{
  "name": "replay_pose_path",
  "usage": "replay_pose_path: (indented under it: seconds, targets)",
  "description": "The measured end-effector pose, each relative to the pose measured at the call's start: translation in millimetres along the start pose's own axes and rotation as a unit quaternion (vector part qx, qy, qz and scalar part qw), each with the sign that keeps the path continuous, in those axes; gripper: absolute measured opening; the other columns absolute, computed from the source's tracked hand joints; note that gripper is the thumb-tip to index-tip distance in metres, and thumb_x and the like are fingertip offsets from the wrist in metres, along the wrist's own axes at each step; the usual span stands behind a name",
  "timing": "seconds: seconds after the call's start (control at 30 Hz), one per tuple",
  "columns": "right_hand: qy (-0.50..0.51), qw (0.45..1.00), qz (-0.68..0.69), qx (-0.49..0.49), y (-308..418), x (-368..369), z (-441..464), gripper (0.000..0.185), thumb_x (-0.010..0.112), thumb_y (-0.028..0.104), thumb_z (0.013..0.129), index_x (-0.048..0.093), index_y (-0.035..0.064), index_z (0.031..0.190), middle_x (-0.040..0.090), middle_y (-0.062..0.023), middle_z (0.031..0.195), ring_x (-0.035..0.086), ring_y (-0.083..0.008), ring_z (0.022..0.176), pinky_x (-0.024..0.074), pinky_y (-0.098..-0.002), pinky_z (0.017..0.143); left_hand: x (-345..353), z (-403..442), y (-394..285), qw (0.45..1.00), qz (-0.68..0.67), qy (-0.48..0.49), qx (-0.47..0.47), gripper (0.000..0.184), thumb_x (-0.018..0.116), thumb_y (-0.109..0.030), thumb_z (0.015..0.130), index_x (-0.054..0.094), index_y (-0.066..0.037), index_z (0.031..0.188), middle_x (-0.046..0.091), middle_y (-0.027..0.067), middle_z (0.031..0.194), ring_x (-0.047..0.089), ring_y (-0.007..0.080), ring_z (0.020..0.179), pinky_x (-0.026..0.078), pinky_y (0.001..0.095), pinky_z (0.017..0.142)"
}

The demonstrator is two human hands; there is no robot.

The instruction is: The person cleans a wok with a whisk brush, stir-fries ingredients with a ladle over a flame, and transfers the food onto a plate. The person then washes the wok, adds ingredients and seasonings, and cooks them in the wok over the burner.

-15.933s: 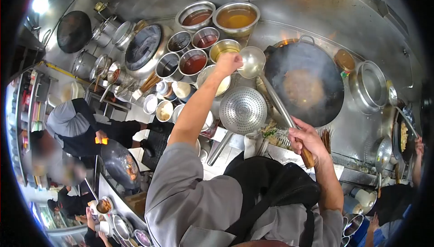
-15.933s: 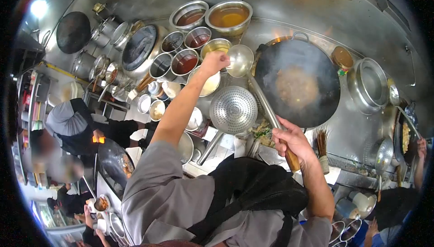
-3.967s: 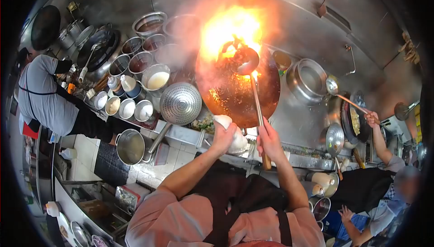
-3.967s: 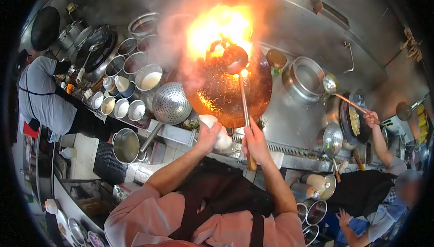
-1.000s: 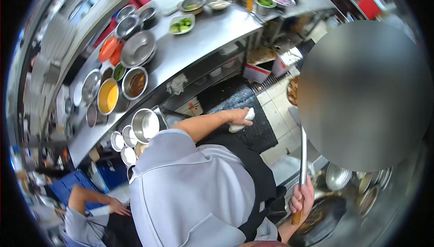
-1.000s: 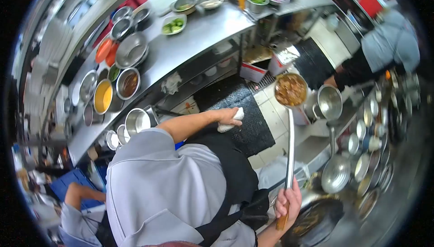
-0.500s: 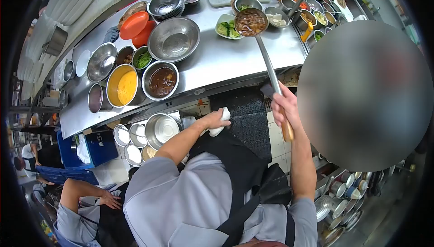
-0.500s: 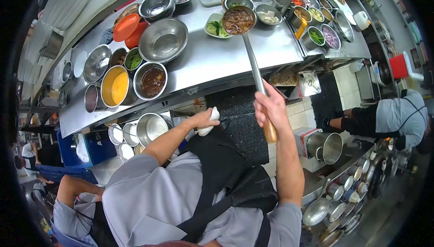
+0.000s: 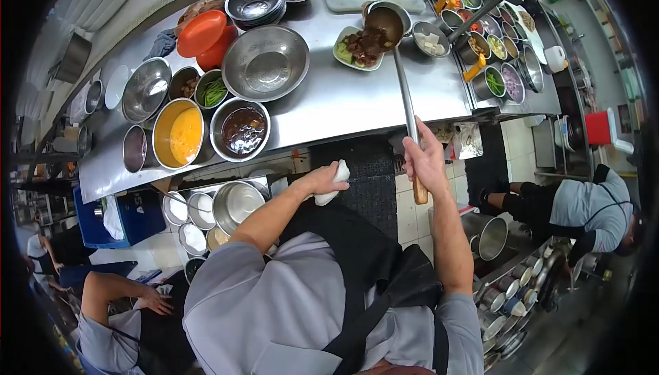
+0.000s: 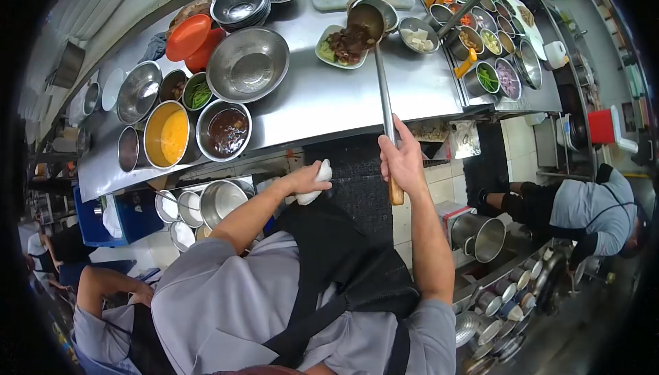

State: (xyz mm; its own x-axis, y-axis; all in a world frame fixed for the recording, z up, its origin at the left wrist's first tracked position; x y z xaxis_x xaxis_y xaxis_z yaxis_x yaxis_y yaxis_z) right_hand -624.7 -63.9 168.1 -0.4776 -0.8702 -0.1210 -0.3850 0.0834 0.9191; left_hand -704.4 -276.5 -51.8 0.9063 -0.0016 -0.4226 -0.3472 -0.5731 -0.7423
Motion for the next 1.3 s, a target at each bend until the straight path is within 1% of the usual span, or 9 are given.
replay_pose_path:
  seconds: [0.27,0.37,0.47,0.57,0.87,0.97,1.07,1.17,1.3]
  targets:
    - [0.045,0.998,0.045,0.004,-1.4,-7.6,0.6,0.062,0.062,0.013,0.1,0.037,0.003,0.156,0.057,-0.0013,0.067,0.053,-0.0079,0.045,0.0423,-0.0251,0.038,-8.0,13.4,-5.2,1.0,0.006,-0.005,0.004,0.082,0.07,-0.058,0.086,0.044,0.007,0.129,0.065,0.0339,0.116,0.064,0.0472,0.11,0.05,0.0493,0.096]
    - [0.004,0.986,-0.165,-0.007,-11.4,-9.5,7.2,0.061,0.064,0.012,0.097,0.042,0.0044,0.154,0.066,-0.0124,0.072,0.061,-0.0144,0.05,0.0486,-0.0312,0.047,-8.8,20.3,-6.7,1.0,0.025,0.0,0.005,0.083,0.07,-0.059,0.086,0.044,0.007,0.129,0.065,0.0337,0.114,0.064,0.0473,0.11,0.05,0.0494,0.096]
    - [-0.04,0.947,-0.299,-0.114,-6.7,-9.1,6.3,0.06,0.066,0.01,0.096,0.046,0.0087,0.153,0.062,-0.0115,0.067,0.052,-0.0102,0.046,0.0435,-0.0303,0.046,-10.9,23.1,-10.6,1.0,0.022,-0.003,0.007,0.084,0.07,-0.06,0.086,0.044,0.007,0.129,0.065,0.0336,0.115,0.064,0.0473,0.11,0.05,0.0494,0.096]
    - [-0.054,0.931,-0.293,-0.21,-8.1,-9.2,5.4,0.061,0.067,0.01,0.095,0.046,0.008,0.152,0.063,-0.0155,0.067,0.054,-0.0104,0.048,0.045,-0.0313,0.05,-10.0,25.7,-10.9,1.0,0.025,-0.002,0.011,0.084,0.069,-0.061,0.086,0.044,0.008,0.129,0.065,0.0336,0.115,0.064,0.0474,0.11,0.05,0.0495,0.096]
    - [-0.054,0.949,-0.287,-0.116,-8.9,-19.6,1.8,0.061,0.065,0.01,0.096,0.046,0.0143,0.154,0.065,-0.0078,0.064,0.052,-0.0072,0.048,0.0451,-0.0276,0.049,-9.6,28.7,-20.9,1.0,0.016,0.0,0.017,0.086,0.068,-0.062,0.087,0.042,0.01,0.129,0.064,0.035,0.116,0.064,0.0473,0.112,0.05,0.0492,0.096]
    - [-0.052,0.963,-0.244,-0.099,-8.6,-20.5,2.3,0.061,0.066,0.01,0.095,0.046,0.0099,0.153,0.056,-0.0143,0.059,0.047,-0.0135,0.048,0.0462,-0.0335,0.053,-7.9,32.3,-33.3,1.0,0.008,-0.002,0.019,0.082,0.071,-0.055,0.087,0.044,0.008,0.13,0.065,0.0338,0.116,0.064,0.0466,0.111,0.05,0.0486,0.097]
    - [-0.046,0.966,-0.234,-0.101,-8.4,-20.6,-0.5,0.06,0.066,0.012,0.097,0.047,0.0158,0.154,0.064,-0.0032,0.064,0.051,-0.0059,0.047,0.0435,-0.0276,0.045,-1.6,35.3,-41.4,0.999,0.005,-0.001,0.036,0.09,0.068,-0.062,0.087,0.041,0.012,0.13,0.063,0.0362,0.117,0.063,0.0478,0.112,0.05,0.049,0.096]
    - [-0.043,0.969,-0.228,-0.086,-7.1,-19.2,-2.3,0.06,0.066,0.011,0.097,0.047,0.0152,0.154,0.064,-0.0035,0.064,0.051,-0.0062,0.047,0.0436,-0.0279,0.045,1.0,32.4,-49.2,0.999,0.004,0.001,0.036,0.091,0.068,-0.063,0.086,0.042,0.011,0.131,0.064,0.0362,0.116,0.064,0.0478,0.112,0.05,0.0487,0.097]
    - [-0.049,0.96,-0.251,-0.114,-5.6,-16.8,-2.9,0.06,0.067,0.012,0.095,0.048,0.0122,0.153,0.058,-0.0099,0.057,0.054,-0.0129,0.045,0.046,-0.0339,0.049,9.8,34.0,-52.9,0.999,0.014,0.031,0.035,0.093,0.068,-0.062,0.086,0.04,0.011,0.136,0.063,0.0357,0.119,0.063,0.0471,0.114,0.05,0.0482,0.098]
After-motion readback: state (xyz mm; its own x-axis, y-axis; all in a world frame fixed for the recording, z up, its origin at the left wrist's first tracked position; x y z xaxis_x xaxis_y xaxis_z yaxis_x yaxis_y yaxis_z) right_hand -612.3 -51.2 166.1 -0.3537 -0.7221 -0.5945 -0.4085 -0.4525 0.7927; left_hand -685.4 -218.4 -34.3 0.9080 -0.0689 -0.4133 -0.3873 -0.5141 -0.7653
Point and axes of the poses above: each hand's wrist, its own z-axis towards the middle knuckle, its own x-axis out of the palm, y = z × x, the point moved 7 cm from there along z, towards the middle knuckle
